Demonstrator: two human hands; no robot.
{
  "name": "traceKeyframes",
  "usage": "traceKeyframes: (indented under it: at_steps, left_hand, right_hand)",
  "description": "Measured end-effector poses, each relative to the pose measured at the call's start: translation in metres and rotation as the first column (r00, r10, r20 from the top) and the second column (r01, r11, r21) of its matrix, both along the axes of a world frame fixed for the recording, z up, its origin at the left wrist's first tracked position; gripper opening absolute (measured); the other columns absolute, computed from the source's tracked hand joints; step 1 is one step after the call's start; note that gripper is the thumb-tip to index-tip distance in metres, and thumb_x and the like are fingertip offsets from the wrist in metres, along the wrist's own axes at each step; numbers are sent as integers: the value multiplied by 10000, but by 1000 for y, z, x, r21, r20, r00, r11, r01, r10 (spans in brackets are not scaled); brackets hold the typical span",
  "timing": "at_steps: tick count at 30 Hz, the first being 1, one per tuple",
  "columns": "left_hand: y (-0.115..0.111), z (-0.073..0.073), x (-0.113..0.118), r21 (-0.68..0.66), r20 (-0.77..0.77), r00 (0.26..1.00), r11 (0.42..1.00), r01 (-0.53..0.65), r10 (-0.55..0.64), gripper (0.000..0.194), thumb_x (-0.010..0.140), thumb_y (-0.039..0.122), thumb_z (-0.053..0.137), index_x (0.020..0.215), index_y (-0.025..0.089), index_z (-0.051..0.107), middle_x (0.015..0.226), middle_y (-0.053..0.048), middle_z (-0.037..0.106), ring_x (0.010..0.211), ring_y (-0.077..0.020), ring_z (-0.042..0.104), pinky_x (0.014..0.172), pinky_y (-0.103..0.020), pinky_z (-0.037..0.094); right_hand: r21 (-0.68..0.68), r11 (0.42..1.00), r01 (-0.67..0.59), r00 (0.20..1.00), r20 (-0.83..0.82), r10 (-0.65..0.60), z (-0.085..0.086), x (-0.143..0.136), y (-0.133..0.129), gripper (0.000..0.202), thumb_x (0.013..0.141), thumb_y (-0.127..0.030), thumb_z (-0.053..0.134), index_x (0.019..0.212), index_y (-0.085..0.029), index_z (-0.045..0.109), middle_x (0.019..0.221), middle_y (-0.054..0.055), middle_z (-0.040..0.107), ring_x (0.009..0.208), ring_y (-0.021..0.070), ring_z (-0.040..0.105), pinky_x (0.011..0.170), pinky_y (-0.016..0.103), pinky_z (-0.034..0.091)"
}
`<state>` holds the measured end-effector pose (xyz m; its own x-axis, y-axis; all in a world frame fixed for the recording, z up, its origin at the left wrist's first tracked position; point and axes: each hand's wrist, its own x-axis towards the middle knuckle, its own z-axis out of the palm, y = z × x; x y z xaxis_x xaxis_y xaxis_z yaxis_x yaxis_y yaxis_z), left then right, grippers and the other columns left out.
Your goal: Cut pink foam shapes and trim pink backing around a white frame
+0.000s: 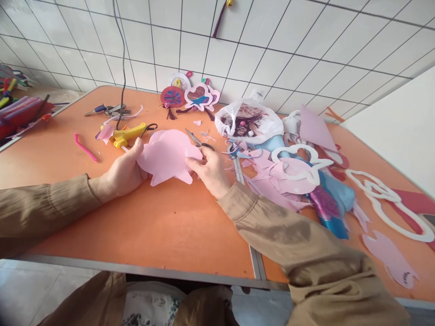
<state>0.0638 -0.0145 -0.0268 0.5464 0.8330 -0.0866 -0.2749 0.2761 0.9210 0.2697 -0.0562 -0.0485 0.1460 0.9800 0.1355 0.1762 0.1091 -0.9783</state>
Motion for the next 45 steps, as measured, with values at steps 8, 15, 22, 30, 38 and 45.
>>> traceKeyframes:
  at_steps: [8, 15, 22, 30, 38, 45]
  left_hand:
    - [-2, -9, -7, 155, -169, 982, 982, 108, -81, 384, 789, 465, 814, 852, 126, 644, 553, -31, 667, 411, -147, 575, 403, -241, 395]
    - [-4, -7, -5, 157, -106, 988, 980, 125, -109, 480, 812, 594, 746, 745, 139, 611, 512, -14, 608, 382, -122, 532, 395, -237, 383]
    - [1, 3, -18, 380, -242, 949, 920, -98, 201, 506, 894, 595, 638, 1080, 125, 661, 701, -10, 644, 564, -165, 679, 531, -279, 562]
    - [3, 10, -28, 365, -455, 884, 928, 73, 110, 224, 823, 331, 700, 905, 123, 681, 638, -17, 674, 452, -98, 553, 428, -210, 433]
    - [15, 41, -79, 228, -683, 728, 931, 284, -55, 172, 777, 283, 656, 659, 160, 677, 530, 3, 606, 413, -77, 467, 416, -200, 308]
    - [24, 67, -122, 403, -860, -124, 807, 432, 496, 308, 823, 451, 615, 909, 212, 789, 695, -33, 705, 661, -209, 633, 646, -293, 462]
  right_hand:
    - [6, 995, -98, 993, -60, 98, 9, -8, -7, 449, 701, -386, 806, 990, -207, 513, 789, -23, 650, 488, 83, 526, 419, 226, 405]
    - [0, 994, -110, 992, -65, 110, 3, -6, -3, 257, 745, -353, 727, 742, -185, 534, 543, -79, 528, 373, 48, 431, 394, 218, 301]
    - [50, 999, 7, 990, -138, 0, -1, -7, 0, 202, 739, -328, 685, 747, -195, 534, 477, -95, 514, 351, 56, 431, 410, 228, 339]
    - [21, 996, -86, 987, -132, 88, -1, -5, -1, 240, 768, -364, 699, 745, -187, 537, 499, -78, 534, 361, 68, 476, 399, 218, 314]
    - [-38, 994, -103, 991, -95, 99, 0, -6, -3, 240, 753, -357, 689, 869, -160, 614, 654, -23, 652, 392, 63, 498, 437, 231, 358]
    - [-46, 992, -120, 991, -59, 117, 0, -6, -2, 226, 750, -342, 672, 861, -156, 605, 660, -14, 650, 386, 67, 494, 440, 237, 367]
